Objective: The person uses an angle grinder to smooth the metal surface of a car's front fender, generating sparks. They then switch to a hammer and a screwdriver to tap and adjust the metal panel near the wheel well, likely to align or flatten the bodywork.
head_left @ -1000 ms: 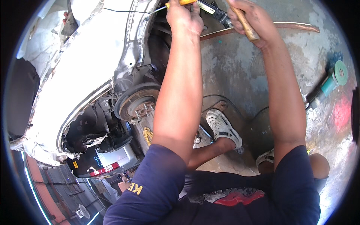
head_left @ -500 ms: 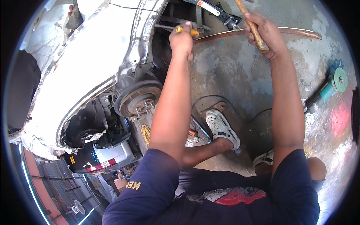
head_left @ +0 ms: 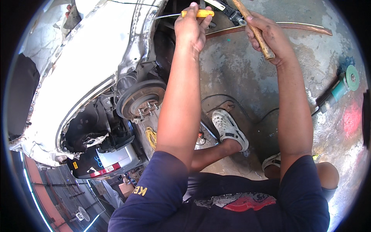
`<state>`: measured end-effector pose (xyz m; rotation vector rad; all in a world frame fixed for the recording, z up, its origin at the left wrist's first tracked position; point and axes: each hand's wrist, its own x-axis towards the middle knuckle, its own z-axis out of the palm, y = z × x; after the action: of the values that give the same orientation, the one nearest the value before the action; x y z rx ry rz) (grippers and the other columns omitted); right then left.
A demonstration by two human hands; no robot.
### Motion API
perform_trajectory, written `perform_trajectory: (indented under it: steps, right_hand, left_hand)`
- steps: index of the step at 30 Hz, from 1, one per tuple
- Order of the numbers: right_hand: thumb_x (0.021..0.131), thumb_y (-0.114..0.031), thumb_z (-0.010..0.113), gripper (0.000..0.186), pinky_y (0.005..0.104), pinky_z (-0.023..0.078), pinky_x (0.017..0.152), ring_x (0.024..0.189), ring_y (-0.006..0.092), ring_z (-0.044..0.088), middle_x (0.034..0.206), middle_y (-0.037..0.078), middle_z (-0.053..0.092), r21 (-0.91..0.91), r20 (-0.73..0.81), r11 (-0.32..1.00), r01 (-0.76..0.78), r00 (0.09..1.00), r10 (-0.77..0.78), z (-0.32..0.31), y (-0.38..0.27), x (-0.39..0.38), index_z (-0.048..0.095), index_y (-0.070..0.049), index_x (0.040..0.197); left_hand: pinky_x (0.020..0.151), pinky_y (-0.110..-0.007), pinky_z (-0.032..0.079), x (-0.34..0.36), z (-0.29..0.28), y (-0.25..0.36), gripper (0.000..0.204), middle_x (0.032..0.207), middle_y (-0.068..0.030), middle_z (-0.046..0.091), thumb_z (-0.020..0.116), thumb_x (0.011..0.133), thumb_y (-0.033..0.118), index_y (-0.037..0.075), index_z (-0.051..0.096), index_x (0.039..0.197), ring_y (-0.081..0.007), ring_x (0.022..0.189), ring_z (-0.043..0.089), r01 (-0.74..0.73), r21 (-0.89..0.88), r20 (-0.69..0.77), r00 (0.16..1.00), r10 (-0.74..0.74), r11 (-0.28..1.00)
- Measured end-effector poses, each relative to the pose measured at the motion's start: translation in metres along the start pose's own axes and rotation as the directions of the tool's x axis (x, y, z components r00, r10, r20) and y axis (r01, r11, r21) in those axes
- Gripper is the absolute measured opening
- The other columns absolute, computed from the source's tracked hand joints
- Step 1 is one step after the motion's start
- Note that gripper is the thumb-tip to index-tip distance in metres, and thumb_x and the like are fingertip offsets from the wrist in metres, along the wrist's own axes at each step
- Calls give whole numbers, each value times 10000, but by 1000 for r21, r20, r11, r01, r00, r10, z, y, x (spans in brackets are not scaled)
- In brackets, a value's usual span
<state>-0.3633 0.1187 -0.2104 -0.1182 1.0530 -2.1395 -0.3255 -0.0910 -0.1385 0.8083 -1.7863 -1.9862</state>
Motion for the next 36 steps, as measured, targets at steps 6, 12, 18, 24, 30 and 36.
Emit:
perform_trajectory:
  steps: [6, 12, 18, 24, 30, 36]
  right_hand:
    - [1067, -286, 616, 320, 205, 384, 468, 548, 52, 489, 754, -33, 540, 127, -82, 992, 24, 997, -13, 0, -4, -9, 629, -63, 1296]
    - [1055, -236, 617, 372, 240, 398, 458, 531, 91, 485, 764, -6, 554, 255, -212, 966, 49, 977, 7, 42, 13, -35, 607, -51, 1378]
    - [1046, -247, 629, 206, 262, 445, 496, 539, 109, 521, 755, 6, 587, 268, -141, 960, 76, 989, -39, 4, 5, -16, 643, -74, 1157]
    - [1067, -291, 623, 253, 230, 403, 473, 572, 64, 508, 776, -15, 551, 18, -26, 995, 99, 995, -98, 18, -13, -7, 618, -63, 1178]
    - [1079, -303, 610, 246, 222, 391, 478, 548, 61, 488, 743, -26, 539, 18, 83, 1000, -12, 996, 11, -15, -20, 7, 637, -66, 1142]
    - [1074, -240, 562, 187, 246, 432, 418, 500, 103, 526, 725, 10, 583, 12, 30, 1000, 11, 999, -11, -17, -23, 31, 612, -75, 1144]
  left_hand:
    - [829, -323, 628, 21, 8, 4, 189, 1087, -89, 711, 606, 1110, 231, 43, 616, 1096, -233, 1021, 742, 53, -225, 4, 999, -54, 973]
    - [727, -292, 626, 21, 22, 4, 215, 1059, -99, 704, 598, 1114, 234, 19, 607, 1117, -230, 959, 754, 8, -270, -80, 996, -31, 963]
    - [719, -301, 620, 17, 29, 7, 225, 1039, -96, 696, 584, 1121, 231, 9, 586, 1159, -229, 941, 742, -22, -320, -126, 992, -20, 947]
    - [746, -336, 622, 25, 28, 4, 202, 1013, -96, 686, 588, 1119, 214, 15, 588, 1146, -216, 886, 713, -77, -342, -131, 991, 33, 937]
    - [848, -393, 650, 33, 44, 17, 212, 1121, -131, 656, 578, 1119, 195, -11, 554, 1164, -299, 1023, 730, -137, -434, -193, 980, 57, 891]
    - [832, -407, 658, 40, 39, 11, 212, 1099, -128, 662, 560, 1127, 203, -7, 578, 1155, -286, 999, 729, -196, -495, -225, 970, 94, 846]
